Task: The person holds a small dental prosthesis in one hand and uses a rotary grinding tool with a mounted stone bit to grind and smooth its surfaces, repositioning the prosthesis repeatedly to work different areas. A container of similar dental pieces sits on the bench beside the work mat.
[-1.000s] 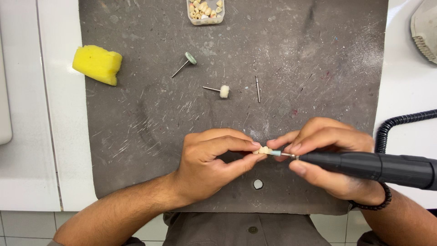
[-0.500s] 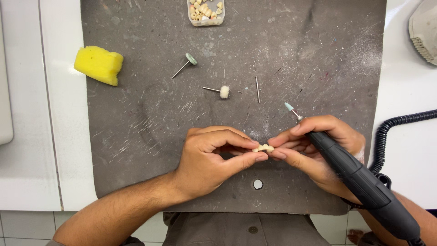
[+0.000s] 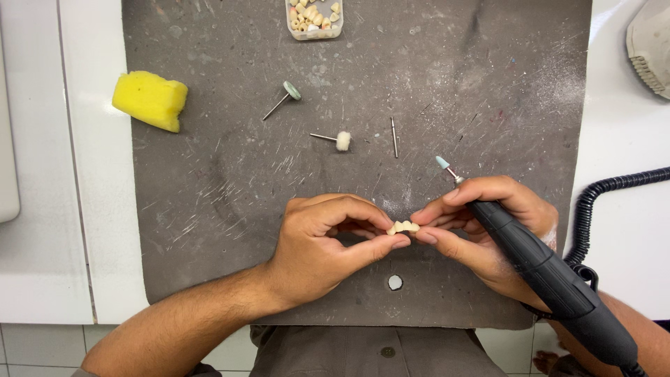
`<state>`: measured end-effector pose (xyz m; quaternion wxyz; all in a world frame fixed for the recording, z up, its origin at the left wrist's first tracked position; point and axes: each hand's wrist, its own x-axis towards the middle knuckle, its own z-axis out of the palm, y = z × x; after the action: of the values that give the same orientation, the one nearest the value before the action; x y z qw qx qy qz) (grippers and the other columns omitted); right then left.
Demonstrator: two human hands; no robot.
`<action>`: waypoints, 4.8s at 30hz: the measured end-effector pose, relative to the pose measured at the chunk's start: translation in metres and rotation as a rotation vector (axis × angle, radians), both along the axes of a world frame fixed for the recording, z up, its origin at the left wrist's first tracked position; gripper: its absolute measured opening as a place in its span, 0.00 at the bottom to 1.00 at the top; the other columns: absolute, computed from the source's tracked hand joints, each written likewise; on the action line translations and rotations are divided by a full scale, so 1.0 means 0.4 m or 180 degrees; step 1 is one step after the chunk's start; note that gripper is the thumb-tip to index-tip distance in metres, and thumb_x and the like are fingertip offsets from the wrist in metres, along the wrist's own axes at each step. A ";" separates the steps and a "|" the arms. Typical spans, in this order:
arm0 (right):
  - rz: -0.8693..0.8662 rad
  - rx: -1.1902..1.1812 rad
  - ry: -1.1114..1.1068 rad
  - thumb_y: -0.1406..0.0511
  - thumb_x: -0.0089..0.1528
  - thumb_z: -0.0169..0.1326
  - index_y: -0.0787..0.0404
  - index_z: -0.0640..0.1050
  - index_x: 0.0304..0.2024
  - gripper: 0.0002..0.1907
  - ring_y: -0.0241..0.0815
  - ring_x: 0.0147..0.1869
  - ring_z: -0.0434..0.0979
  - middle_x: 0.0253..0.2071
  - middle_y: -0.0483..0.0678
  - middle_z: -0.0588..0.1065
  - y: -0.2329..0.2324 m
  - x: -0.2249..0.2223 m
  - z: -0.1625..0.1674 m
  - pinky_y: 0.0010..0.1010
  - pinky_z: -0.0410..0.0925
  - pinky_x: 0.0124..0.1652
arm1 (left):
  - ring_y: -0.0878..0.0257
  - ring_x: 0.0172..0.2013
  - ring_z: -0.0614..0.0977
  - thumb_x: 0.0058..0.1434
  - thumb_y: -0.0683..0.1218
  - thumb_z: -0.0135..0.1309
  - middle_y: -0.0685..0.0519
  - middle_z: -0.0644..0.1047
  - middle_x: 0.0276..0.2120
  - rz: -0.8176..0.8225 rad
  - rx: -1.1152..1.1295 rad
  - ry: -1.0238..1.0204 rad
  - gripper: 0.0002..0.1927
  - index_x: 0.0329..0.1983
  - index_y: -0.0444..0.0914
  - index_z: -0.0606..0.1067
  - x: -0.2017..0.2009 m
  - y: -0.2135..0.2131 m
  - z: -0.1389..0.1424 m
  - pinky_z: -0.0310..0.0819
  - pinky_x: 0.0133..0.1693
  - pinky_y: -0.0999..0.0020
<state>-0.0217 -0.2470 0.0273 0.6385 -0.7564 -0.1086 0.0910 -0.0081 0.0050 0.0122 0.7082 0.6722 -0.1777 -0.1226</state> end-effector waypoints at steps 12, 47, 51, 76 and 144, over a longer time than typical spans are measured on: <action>-0.0028 0.0045 0.0080 0.76 0.60 0.62 0.63 0.70 0.52 0.21 0.47 0.48 0.88 0.43 0.61 0.82 0.001 0.001 -0.001 0.31 0.85 0.46 | 0.66 0.40 0.89 0.62 0.41 0.67 0.50 0.84 0.39 -0.0025 -0.0022 0.0094 0.08 0.42 0.35 0.81 -0.001 -0.002 0.005 0.91 0.43 0.76; -0.0031 0.0200 0.0036 0.79 0.59 0.62 0.64 0.69 0.54 0.24 0.51 0.55 0.86 0.47 0.62 0.80 -0.007 -0.001 -0.012 0.37 0.85 0.52 | 0.64 0.43 0.89 0.63 0.37 0.66 0.50 0.84 0.43 0.0100 0.0026 -0.0474 0.07 0.43 0.35 0.80 0.002 0.000 0.006 0.89 0.45 0.74; -0.0028 0.0314 0.0026 0.80 0.59 0.62 0.64 0.69 0.55 0.24 0.52 0.57 0.84 0.47 0.61 0.79 -0.006 -0.003 -0.013 0.40 0.84 0.55 | 0.64 0.44 0.89 0.62 0.37 0.66 0.50 0.84 0.44 0.0107 0.0032 -0.0564 0.08 0.43 0.36 0.80 0.002 0.001 0.005 0.89 0.46 0.73; -0.0039 0.0331 0.0282 0.76 0.61 0.61 0.65 0.71 0.56 0.22 0.48 0.50 0.87 0.46 0.61 0.80 0.002 -0.007 -0.008 0.36 0.84 0.48 | 0.63 0.45 0.89 0.65 0.37 0.63 0.48 0.84 0.44 0.0242 -0.0253 0.0130 0.07 0.46 0.33 0.81 -0.004 -0.005 0.005 0.89 0.47 0.73; 0.0310 -0.0854 -0.1205 0.75 0.56 0.66 0.63 0.77 0.44 0.16 0.49 0.52 0.87 0.39 0.49 0.77 0.040 -0.002 0.073 0.34 0.83 0.53 | 0.62 0.42 0.88 0.63 0.35 0.66 0.47 0.83 0.44 0.0405 0.0410 -0.1398 0.08 0.44 0.31 0.80 -0.022 -0.003 0.017 0.87 0.41 0.73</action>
<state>-0.0224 -0.2311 0.0566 0.4954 -0.8320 -0.2498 -0.0082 -0.0168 0.0038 0.0190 0.6145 0.7364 -0.2767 0.0604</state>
